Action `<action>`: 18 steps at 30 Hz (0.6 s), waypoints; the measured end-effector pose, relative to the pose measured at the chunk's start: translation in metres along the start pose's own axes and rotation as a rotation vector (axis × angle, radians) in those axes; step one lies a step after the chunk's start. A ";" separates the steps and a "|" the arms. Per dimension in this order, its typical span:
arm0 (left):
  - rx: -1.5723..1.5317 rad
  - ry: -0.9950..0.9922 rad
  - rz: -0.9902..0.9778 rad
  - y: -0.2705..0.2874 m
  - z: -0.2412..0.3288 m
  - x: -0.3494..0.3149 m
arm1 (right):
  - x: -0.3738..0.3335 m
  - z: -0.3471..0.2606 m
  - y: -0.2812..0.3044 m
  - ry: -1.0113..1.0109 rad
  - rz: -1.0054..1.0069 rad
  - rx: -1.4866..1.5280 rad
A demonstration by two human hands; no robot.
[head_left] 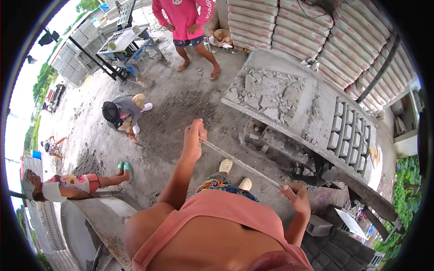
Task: The person is using a wire or tool to level wet concrete and clean the edges of a hollow block mold.
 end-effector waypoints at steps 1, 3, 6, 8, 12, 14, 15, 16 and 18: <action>0.030 0.029 -0.003 0.004 0.000 -0.004 | 0.001 0.002 -0.004 0.027 -0.051 -0.001; 0.065 0.026 0.032 0.013 0.004 -0.010 | 0.008 0.002 -0.012 0.017 -0.066 0.040; 0.088 0.010 0.081 0.032 0.015 -0.009 | 0.026 -0.004 -0.022 -0.001 -0.078 0.038; 0.082 0.000 0.102 0.047 0.019 -0.002 | 0.038 -0.015 -0.029 -0.010 -0.081 0.000; 0.061 -0.045 0.113 0.076 0.029 0.029 | 0.068 -0.036 -0.048 -0.016 -0.042 -0.010; 0.064 -0.030 0.101 0.090 0.033 0.045 | 0.085 -0.042 -0.054 0.005 -0.012 -0.004; 0.050 -0.014 0.081 0.095 0.034 0.055 | 0.094 -0.045 -0.055 -0.003 -0.018 -0.006; 0.036 0.006 0.064 0.101 0.036 0.063 | 0.102 -0.054 -0.059 -0.016 -0.026 -0.008; -0.006 -0.004 0.063 0.114 0.045 0.081 | 0.122 -0.080 -0.065 -0.018 -0.028 0.013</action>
Point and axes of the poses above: each hand's wrist, its own x-axis towards the middle knuckle, its own y-axis out of the back of the hand, z = x × y, the point moved 3 cm from there along x, towards the middle knuckle, and after that the axes turned 11 degrees about -z, right-handed, at the moved point
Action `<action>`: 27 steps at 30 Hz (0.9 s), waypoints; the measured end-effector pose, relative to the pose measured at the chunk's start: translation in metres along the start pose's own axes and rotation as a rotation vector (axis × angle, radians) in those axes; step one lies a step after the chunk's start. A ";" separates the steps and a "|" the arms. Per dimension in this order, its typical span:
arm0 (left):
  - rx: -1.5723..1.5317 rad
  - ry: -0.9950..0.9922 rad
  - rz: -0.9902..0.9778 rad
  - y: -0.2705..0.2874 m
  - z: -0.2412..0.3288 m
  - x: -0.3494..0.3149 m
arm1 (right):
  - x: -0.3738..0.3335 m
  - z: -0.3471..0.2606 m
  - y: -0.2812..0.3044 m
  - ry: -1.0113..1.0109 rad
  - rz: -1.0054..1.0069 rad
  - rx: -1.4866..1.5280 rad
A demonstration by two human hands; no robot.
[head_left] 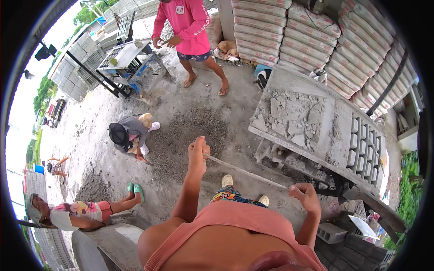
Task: The person is using a wire or tool to level wet concrete and clean the edges of a hollow block mold.
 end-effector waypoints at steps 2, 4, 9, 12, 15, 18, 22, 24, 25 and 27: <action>-0.048 -0.004 0.001 0.015 0.011 0.016 | 0.024 -0.011 -0.004 0.007 -0.008 -0.011; -0.052 -0.025 -0.033 0.032 0.024 0.032 | 0.049 -0.028 -0.014 -0.011 -0.012 -0.028; -0.040 0.025 0.065 0.084 0.046 0.072 | 0.098 -0.047 -0.053 -0.021 -0.040 -0.061; -0.003 0.037 0.064 0.100 0.058 0.090 | 0.113 -0.053 -0.079 -0.037 -0.081 0.027; 0.004 0.012 0.024 0.106 0.068 0.098 | 0.122 -0.054 -0.086 -0.034 -0.071 -0.024; -0.023 -0.027 0.030 0.107 0.073 0.103 | 0.130 -0.066 -0.083 -0.041 -0.113 -0.036; -0.059 -0.022 0.062 0.118 0.066 0.105 | 0.141 -0.067 -0.076 0.005 -0.085 -0.108; -0.065 -0.036 0.083 0.113 0.064 0.107 | 0.145 -0.072 -0.068 0.001 -0.107 -0.125; -0.067 -0.041 0.089 0.109 0.064 0.108 | 0.147 -0.074 -0.062 -0.005 -0.114 -0.133; -0.056 -0.018 0.095 0.096 0.064 0.115 | 0.148 -0.073 -0.053 0.003 -0.093 -0.134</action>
Point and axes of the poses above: each hand's wrist, its own x-axis towards the middle knuckle, its own y-axis out of the back of the hand, z = x × y, the point moved 3 cm from there along x, towards the middle knuckle, and after that the axes turned 11 degrees about -z, right-handed, at the moved point
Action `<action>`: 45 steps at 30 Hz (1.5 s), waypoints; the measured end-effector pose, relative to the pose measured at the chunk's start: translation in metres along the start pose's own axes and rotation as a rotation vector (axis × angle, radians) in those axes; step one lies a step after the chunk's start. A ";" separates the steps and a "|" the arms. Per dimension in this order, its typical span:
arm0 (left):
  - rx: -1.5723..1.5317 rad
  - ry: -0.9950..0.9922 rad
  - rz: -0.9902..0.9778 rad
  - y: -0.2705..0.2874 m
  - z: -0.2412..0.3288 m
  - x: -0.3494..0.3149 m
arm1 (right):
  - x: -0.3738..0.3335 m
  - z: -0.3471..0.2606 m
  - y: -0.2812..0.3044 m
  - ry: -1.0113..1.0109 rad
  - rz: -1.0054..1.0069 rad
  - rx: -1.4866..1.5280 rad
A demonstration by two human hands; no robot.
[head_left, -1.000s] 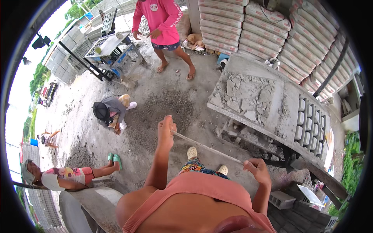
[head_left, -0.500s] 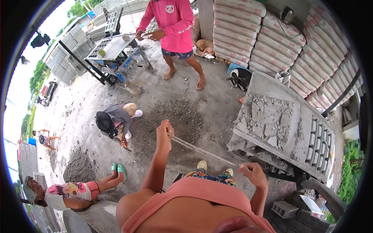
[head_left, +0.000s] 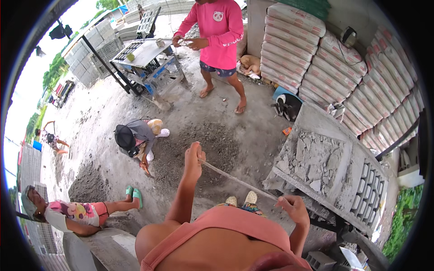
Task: The person is using a wire or tool to level wet concrete and clean the edges of a hollow block mold.
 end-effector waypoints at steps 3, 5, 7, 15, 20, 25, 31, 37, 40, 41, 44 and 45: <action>0.013 0.016 -0.025 -0.014 -0.001 0.009 | 0.001 0.009 0.012 -0.002 0.030 0.020; 0.006 0.008 -0.053 -0.024 -0.001 0.016 | 0.002 0.013 0.022 -0.014 0.037 0.033; 0.020 0.003 -0.086 -0.037 0.001 0.020 | 0.002 0.012 0.032 0.028 0.087 0.044; 0.005 -0.046 -0.128 -0.058 0.005 0.027 | -0.002 0.013 0.049 0.055 0.139 0.059; 0.045 -0.022 -0.156 -0.063 -0.003 0.022 | -0.003 0.023 0.054 0.026 0.151 0.078; 0.068 -0.015 -0.111 -0.066 -0.006 0.023 | -0.004 0.016 0.057 0.043 0.148 0.067; 0.036 -0.048 -0.129 -0.059 -0.011 0.023 | -0.008 0.013 0.053 -0.011 0.158 -0.011; 0.033 -0.058 -0.132 -0.068 -0.010 0.022 | -0.012 0.023 0.050 -0.020 0.186 -0.005; 0.044 -0.079 -0.168 -0.063 -0.010 0.023 | -0.014 0.022 0.052 -0.010 0.199 0.006; 0.040 -0.071 -0.168 -0.062 -0.009 0.020 | -0.015 0.021 0.051 -0.019 0.200 0.005; 0.022 -0.052 -0.154 -0.056 -0.005 0.017 | -0.014 0.014 0.048 0.039 0.153 -0.013; 0.015 -0.065 -0.149 -0.052 -0.003 0.016 | -0.013 0.012 0.044 0.032 0.098 -0.018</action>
Point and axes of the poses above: each hand's wrist, its own x-axis towards the middle knuckle, its own y-axis out of the back of the hand, z = x × y, the point moved 3 cm from there along x, towards the middle knuckle, and after that the axes turned 11 degrees about -z, right-handed, at the moved point
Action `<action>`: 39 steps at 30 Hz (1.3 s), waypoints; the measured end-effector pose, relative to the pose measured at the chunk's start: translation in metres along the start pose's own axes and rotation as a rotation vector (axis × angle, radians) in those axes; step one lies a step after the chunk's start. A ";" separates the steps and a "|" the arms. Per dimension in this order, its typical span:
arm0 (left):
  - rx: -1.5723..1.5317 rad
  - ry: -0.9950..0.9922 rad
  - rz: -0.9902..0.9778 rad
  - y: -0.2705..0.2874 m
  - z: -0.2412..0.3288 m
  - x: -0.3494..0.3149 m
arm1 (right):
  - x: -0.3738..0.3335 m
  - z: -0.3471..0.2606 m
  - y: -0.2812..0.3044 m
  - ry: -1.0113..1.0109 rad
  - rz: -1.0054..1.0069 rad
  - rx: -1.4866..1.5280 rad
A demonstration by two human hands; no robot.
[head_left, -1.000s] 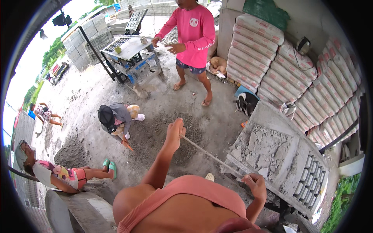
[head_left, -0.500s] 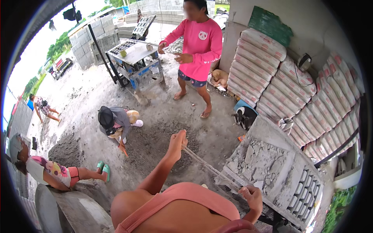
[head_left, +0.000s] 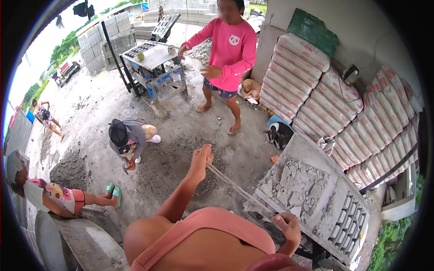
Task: The person is using a wire or tool to level wet concrete and clean the edges of a hollow block mold.
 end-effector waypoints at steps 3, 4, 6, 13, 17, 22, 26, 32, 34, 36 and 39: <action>0.012 -0.006 0.017 0.011 0.006 -0.003 | 0.004 -0.007 -0.013 -0.007 -0.070 0.011; 0.024 -0.024 0.036 0.015 0.008 -0.003 | 0.005 -0.008 -0.018 0.003 -0.078 0.032; 0.028 -0.029 0.059 0.022 0.008 -0.005 | 0.008 -0.003 -0.024 0.007 -0.065 0.027; 0.010 -0.008 0.061 0.043 0.006 -0.001 | 0.012 -0.015 -0.037 -0.002 -0.037 0.001; 0.012 0.023 0.050 0.023 0.002 0.010 | 0.006 -0.010 -0.033 0.026 -0.010 0.024; -0.009 0.071 -0.079 0.007 -0.016 0.025 | -0.006 0.005 -0.024 -0.013 0.009 0.051; -0.057 0.068 -0.187 -0.025 -0.022 0.033 | -0.020 0.012 -0.012 -0.035 0.135 0.134; -0.022 0.073 -0.275 -0.048 -0.029 0.037 | -0.030 0.028 0.003 -0.061 0.231 0.175; -0.030 0.065 -0.276 -0.060 -0.025 0.036 | -0.030 0.031 0.007 -0.056 0.257 0.195; -0.041 0.068 -0.297 -0.060 -0.030 0.034 | -0.032 0.033 0.011 -0.073 0.300 0.248; -0.070 0.103 -0.310 -0.058 -0.035 0.030 | -0.031 0.027 0.023 -0.098 0.280 0.229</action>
Point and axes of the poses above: each hand's wrist, its own x-axis towards the middle knuckle, its own y-axis out of the back of the hand, z = x × y, the point moved 3 cm from there along x, towards the middle knuckle, and after that the axes turned 11 degrees about -z, right-handed, at the moved point
